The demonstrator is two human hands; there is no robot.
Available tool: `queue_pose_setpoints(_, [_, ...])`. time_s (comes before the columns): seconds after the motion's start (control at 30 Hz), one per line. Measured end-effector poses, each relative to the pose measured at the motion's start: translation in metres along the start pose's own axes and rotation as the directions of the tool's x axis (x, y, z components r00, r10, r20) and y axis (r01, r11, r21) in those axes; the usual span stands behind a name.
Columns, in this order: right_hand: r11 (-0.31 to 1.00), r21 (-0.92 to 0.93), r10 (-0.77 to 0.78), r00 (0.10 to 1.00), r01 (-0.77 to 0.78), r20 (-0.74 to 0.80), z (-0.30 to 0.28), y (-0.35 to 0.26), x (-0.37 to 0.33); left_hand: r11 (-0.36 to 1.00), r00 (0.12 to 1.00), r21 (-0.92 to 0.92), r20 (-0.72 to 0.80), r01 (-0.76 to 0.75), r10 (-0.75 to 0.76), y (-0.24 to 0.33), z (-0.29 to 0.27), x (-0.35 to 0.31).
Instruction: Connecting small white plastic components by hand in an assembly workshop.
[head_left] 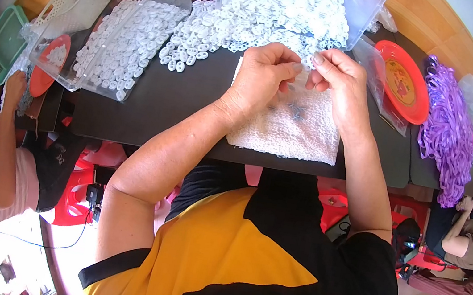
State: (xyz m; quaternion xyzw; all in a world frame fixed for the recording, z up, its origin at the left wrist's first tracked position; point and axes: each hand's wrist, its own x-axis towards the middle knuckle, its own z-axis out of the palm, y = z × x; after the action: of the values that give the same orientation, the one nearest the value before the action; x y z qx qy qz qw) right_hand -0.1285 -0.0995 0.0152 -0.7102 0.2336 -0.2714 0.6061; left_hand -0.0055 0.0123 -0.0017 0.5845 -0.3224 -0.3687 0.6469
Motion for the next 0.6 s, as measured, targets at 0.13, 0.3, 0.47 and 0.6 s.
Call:
queue_pose_setpoints(0.13, [1.0, 0.003, 0.019, 1.0, -0.019, -0.008, -0.009, -0.001, 0.001, 0.998, 1.0, -0.063, -0.021, 0.001, -0.003, 0.0, 0.0, 0.001])
queue_pose_setpoints(0.3, [0.99, -0.139, -0.018, 1.0, 0.015, -0.021, -0.034, 0.0, -0.006, 0.999, 0.998, -0.046, -0.062, 0.019, -0.022, 0.004, -0.004, -0.003])
queue_pose_setpoints(0.47, [0.777, -0.616, -0.257, 0.959, 0.131, -0.12, -0.09, 0.05, -0.013, 1.0, 1.0, -0.026, -0.024, 0.004, -0.004, 0.008, -0.001, -0.004])
queue_pose_setpoints(0.6, [0.387, -0.877, -0.547, 0.837, 0.285, 0.03, -0.099, 0.06, -0.024, 1.0, 0.999, 0.013, -0.032, 0.016, -0.015, 0.008, 0.0, -0.005])
